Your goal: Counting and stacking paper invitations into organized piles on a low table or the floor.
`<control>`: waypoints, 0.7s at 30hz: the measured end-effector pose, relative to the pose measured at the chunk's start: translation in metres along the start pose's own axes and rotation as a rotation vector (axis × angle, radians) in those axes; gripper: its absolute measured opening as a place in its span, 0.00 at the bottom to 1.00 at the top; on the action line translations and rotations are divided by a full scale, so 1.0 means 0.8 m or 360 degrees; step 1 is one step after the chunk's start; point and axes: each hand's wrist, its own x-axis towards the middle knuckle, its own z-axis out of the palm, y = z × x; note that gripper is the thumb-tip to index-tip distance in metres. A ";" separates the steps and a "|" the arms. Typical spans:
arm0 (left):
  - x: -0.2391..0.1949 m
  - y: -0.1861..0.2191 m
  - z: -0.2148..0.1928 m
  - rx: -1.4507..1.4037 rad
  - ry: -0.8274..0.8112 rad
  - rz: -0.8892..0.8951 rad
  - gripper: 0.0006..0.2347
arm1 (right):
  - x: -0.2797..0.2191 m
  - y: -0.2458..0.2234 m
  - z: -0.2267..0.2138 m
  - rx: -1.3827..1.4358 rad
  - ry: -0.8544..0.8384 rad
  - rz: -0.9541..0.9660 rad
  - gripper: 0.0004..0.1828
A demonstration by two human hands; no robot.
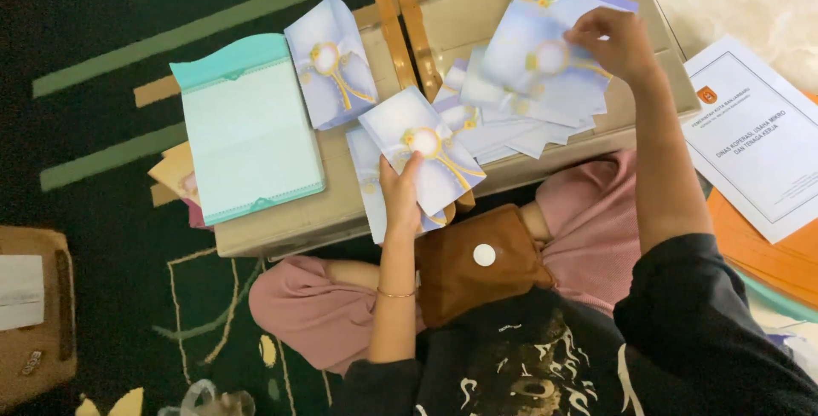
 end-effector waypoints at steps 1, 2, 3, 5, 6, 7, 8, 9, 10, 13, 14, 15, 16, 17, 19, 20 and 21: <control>0.000 0.000 0.000 -0.0001 0.0004 -0.0003 0.27 | -0.004 -0.030 -0.004 0.0000 -0.0005 0.0001 0.08; 0.000 0.000 0.000 -0.0010 -0.0016 -0.0003 0.28 | -0.008 -0.060 -0.007 0.0161 0.0129 0.0307 0.09; 0.000 0.000 0.000 -0.0017 -0.0038 -0.0004 0.28 | -0.013 -0.089 -0.012 0.0322 0.0263 0.0616 0.10; 0.000 0.000 0.003 -0.0062 -0.0052 0.0040 0.28 | -0.016 -0.092 0.033 0.0581 0.0303 0.0693 0.09; 0.000 0.000 0.006 -0.0107 -0.0068 0.0088 0.29 | -0.018 -0.093 0.054 0.0843 0.0347 0.0764 0.09; -0.001 0.002 0.009 -0.0107 -0.0071 0.0082 0.29 | -0.032 -0.098 0.095 0.0839 0.0349 0.0769 0.09; -0.003 0.004 0.012 -0.0133 0.0009 0.0019 0.30 | -0.047 -0.103 0.136 0.0597 0.0305 0.0549 0.08; -0.004 0.008 0.013 -0.0154 0.0090 -0.0040 0.31 | -0.060 -0.110 0.180 0.0360 0.0258 0.0328 0.08; 0.012 -0.021 -0.003 -0.0149 0.0088 -0.0041 0.31 | -0.087 -0.146 0.196 0.0363 0.0261 0.0332 0.08; 0.048 -0.077 -0.038 0.0463 0.0102 0.0328 0.32 | -0.134 -0.216 0.231 0.0240 -0.0033 0.0324 0.13; 0.050 -0.080 -0.037 0.0528 0.0114 0.0377 0.31 | -0.131 -0.210 0.231 0.0090 0.0068 0.0037 0.12; 0.050 -0.085 -0.037 0.0591 0.0129 0.0422 0.31 | -0.129 -0.204 0.231 -0.0061 0.0167 -0.0249 0.10; 0.052 -0.085 -0.042 0.0598 0.0136 0.0424 0.31 | -0.109 -0.195 0.208 -0.0052 0.0165 -0.0249 0.10; 0.053 -0.088 -0.042 0.0662 0.0128 0.0484 0.29 | -0.089 -0.183 0.181 -0.0283 0.0178 -0.0328 0.20; 0.049 -0.081 -0.035 0.0717 0.0113 0.0548 0.28 | -0.056 -0.161 0.131 -0.0526 0.0196 -0.0408 0.29; 0.043 -0.072 -0.028 0.0674 0.0134 0.0491 0.30 | -0.042 -0.152 0.107 -0.0658 -0.0084 -0.0135 0.44; 0.035 -0.065 -0.024 0.0633 0.0160 0.0428 0.33 | -0.031 -0.143 0.086 -0.0779 -0.0371 0.0145 0.60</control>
